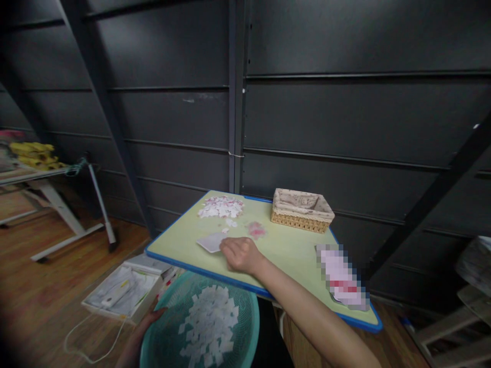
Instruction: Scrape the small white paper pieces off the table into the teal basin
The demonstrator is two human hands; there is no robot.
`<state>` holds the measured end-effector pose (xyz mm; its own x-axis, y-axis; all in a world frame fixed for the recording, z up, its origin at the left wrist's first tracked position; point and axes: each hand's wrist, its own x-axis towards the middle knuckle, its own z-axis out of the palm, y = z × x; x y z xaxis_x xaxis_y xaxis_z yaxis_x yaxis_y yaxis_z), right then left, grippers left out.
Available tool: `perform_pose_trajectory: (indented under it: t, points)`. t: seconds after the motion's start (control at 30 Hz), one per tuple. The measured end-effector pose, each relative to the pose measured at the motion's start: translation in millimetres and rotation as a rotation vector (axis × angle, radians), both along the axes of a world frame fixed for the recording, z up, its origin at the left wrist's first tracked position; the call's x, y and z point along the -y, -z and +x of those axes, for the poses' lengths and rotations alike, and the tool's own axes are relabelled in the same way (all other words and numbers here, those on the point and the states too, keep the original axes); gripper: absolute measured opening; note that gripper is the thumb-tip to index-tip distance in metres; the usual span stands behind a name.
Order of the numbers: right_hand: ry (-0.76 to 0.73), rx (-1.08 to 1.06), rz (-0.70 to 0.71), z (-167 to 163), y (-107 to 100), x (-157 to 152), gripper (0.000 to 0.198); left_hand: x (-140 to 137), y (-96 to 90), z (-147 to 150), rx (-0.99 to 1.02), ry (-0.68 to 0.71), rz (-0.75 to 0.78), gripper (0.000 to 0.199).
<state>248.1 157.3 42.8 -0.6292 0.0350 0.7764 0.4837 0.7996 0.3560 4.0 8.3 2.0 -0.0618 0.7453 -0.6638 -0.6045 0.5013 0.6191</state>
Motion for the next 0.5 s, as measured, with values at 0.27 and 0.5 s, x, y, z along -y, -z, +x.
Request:
perform_pose_trajectory:
  t: [0.27, 0.5]
  points:
    - [0.058, 0.071, 0.036, -2.5, -0.3, 6.6, 0.026, -1.4, 5.3, -1.3, -0.009, -0.043, 0.049, 0.074]
    - [0.077, 0.078, -0.003, 2.0, 6.0, -0.4, 0.025, 0.1, 2.3, -0.8, 0.007, -0.013, 0.037, 0.078]
